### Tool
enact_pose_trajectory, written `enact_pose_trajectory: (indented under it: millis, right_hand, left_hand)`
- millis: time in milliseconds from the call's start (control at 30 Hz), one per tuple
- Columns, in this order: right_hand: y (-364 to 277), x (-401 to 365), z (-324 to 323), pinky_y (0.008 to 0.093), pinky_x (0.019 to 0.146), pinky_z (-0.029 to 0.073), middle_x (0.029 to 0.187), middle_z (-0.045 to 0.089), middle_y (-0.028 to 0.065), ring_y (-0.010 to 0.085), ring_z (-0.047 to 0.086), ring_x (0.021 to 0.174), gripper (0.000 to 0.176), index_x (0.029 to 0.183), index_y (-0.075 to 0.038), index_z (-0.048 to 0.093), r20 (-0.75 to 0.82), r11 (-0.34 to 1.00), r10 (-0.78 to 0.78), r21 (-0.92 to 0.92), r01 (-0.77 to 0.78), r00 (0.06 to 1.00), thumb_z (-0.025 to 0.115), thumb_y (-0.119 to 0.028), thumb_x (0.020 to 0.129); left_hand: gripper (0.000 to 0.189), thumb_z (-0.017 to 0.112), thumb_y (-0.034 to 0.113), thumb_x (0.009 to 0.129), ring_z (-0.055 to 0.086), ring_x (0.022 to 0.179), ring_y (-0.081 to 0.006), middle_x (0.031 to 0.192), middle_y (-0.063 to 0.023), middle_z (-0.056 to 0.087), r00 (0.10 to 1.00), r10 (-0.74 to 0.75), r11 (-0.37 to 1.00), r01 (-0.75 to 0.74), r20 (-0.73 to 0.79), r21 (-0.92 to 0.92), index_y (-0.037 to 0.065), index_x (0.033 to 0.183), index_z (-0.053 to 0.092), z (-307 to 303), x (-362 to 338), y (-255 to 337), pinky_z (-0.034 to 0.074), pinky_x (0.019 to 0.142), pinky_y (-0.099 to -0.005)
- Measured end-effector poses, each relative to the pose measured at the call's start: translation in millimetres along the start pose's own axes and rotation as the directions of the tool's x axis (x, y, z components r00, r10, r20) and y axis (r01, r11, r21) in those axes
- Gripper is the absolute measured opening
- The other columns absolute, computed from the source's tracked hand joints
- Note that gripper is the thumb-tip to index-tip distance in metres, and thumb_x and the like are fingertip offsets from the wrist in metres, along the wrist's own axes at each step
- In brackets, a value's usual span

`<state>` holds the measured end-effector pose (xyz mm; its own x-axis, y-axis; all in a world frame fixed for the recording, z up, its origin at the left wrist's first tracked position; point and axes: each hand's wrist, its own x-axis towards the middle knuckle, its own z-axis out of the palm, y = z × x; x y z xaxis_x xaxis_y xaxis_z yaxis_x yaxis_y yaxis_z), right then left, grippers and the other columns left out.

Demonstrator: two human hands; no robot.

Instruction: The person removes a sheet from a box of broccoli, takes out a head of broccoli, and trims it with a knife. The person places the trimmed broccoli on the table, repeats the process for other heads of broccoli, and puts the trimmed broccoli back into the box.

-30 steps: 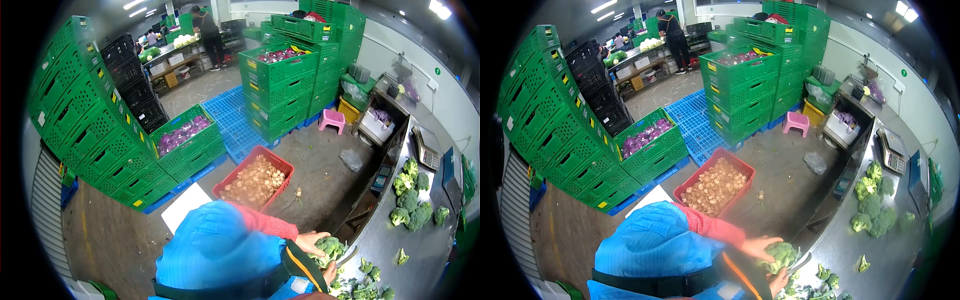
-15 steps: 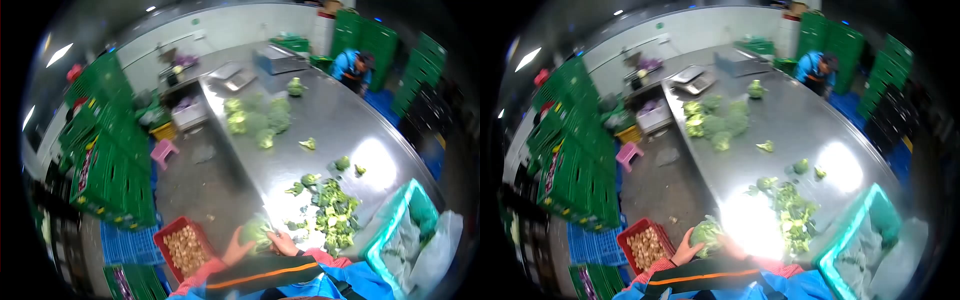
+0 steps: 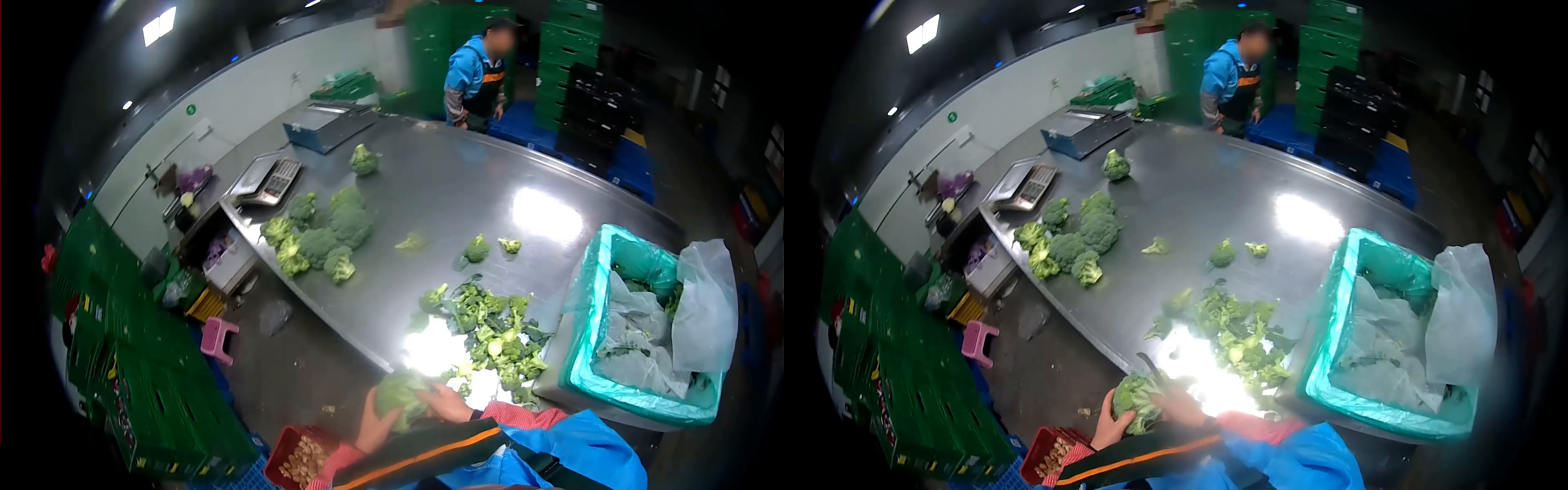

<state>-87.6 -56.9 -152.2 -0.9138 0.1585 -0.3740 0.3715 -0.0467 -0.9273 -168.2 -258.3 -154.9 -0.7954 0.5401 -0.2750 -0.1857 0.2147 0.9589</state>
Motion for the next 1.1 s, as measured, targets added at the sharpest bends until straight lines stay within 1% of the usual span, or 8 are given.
enact_pose_trajectory:
  millis: [167,267,367,500,600,700,800,1100]
  right_hand:
    - [-27.9,0.5,-11.5,0.0262,0.051,0.045,0.070,0.060,0.0033,0.0116,0.057,0.058,0.061,0.148,-0.015,0.045,0.028,0.983,0.185,-0.011,-0.185,0.982,0.060,-0.044,0.096]
    - [-31.8,-5.6,-11.7,0.0289,0.052,0.043,0.063,0.055,0.0019,0.0119,0.055,0.056,0.050,0.131,-0.006,0.055,0.017,0.983,0.093,0.155,-0.095,0.995,0.062,-0.041,0.096]
    - [-17.3,1.3,-9.2,0.0276,0.053,0.042,0.064,0.054,0.0011,0.0105,0.053,0.056,0.052,0.132,-0.007,0.054,-0.014,0.982,0.014,0.187,-0.012,1.000,0.063,-0.042,0.095]
    - [-26.5,-0.3,-16.3,0.0325,0.069,0.051,0.096,0.063,0.0126,0.0186,0.061,0.079,0.057,0.138,-0.003,0.050,-0.024,0.973,-0.011,0.232,0.016,1.000,0.063,-0.039,0.095]
    - [-36.8,-3.4,-27.5,0.0347,0.072,0.052,0.100,0.064,0.0175,0.0218,0.063,0.084,0.057,0.134,-0.002,0.052,-0.063,0.992,-0.087,0.081,0.092,0.994,0.064,-0.040,0.094]
    - [-44.0,-11.0,-37.1,0.0372,0.079,0.052,0.106,0.064,0.0228,0.0273,0.064,0.092,0.057,0.130,0.001,0.055,-0.068,0.996,-0.051,0.068,0.055,0.996,0.064,-0.042,0.093]
    - [-5.3,7.2,-22.4,0.0374,0.065,0.047,0.083,0.063,0.0164,0.0257,0.060,0.072,0.052,0.110,0.000,0.060,-0.272,0.959,-0.280,-0.031,0.282,0.921,0.063,-0.049,0.093]
    - [6.2,8.5,-18.1,0.0405,0.065,0.047,0.082,0.063,0.0199,0.0289,0.062,0.073,0.053,0.109,0.000,0.061,-0.315,0.945,-0.322,-0.049,0.324,0.893,0.062,-0.050,0.093]
  left_hand:
    - [0.077,0.071,0.017,0.084,0.051,0.124,-0.0264,0.134,-0.0200,0.050,0.999,-0.035,0.999,0.035,0.015,0.010,-0.004,0.146,0.029,-2.8,20.6,-0.9,0.045,0.101,-0.0364]
    - [0.074,0.071,0.017,0.085,0.052,0.122,-0.0257,0.132,-0.0194,0.051,0.998,-0.003,0.998,-0.001,0.055,0.069,-0.004,0.144,0.032,-9.5,28.8,-1.4,0.045,0.100,-0.0360]
    - [0.078,0.072,0.011,0.082,0.052,0.121,-0.0256,0.132,-0.0189,0.050,0.999,0.000,0.993,-0.004,0.032,0.114,-0.002,0.145,0.030,-3.9,26.3,23.1,0.044,0.101,-0.0363]
    - [0.084,0.072,0.005,0.080,0.051,0.122,-0.0256,0.136,-0.0183,0.048,0.997,0.069,0.993,-0.072,0.030,0.095,0.000,0.149,0.024,6.5,26.2,48.9,0.043,0.103,-0.0366]
    - [0.084,0.070,0.005,0.080,0.049,0.125,-0.0261,0.138,-0.0187,0.046,0.994,0.086,0.995,-0.088,0.066,0.035,0.001,0.150,0.023,9.3,33.3,49.7,0.041,0.106,-0.0378]
    - [0.085,0.069,0.006,0.081,0.049,0.125,-0.0267,0.138,-0.0188,0.045,0.993,0.070,0.995,-0.076,0.092,0.067,0.001,0.151,0.022,10.5,38.6,46.3,0.041,0.106,-0.0382]
    - [0.085,0.069,0.007,0.081,0.050,0.125,-0.0274,0.138,-0.0190,0.046,0.993,0.049,0.989,-0.063,0.105,0.133,0.001,0.151,0.022,10.2,40.2,42.5,0.042,0.105,-0.0384]
    - [0.080,0.066,0.007,0.082,0.051,0.124,-0.0279,0.137,-0.0199,0.047,0.995,0.028,0.992,-0.039,0.094,0.119,0.001,0.150,0.024,18.2,34.0,52.1,0.043,0.104,-0.0377]
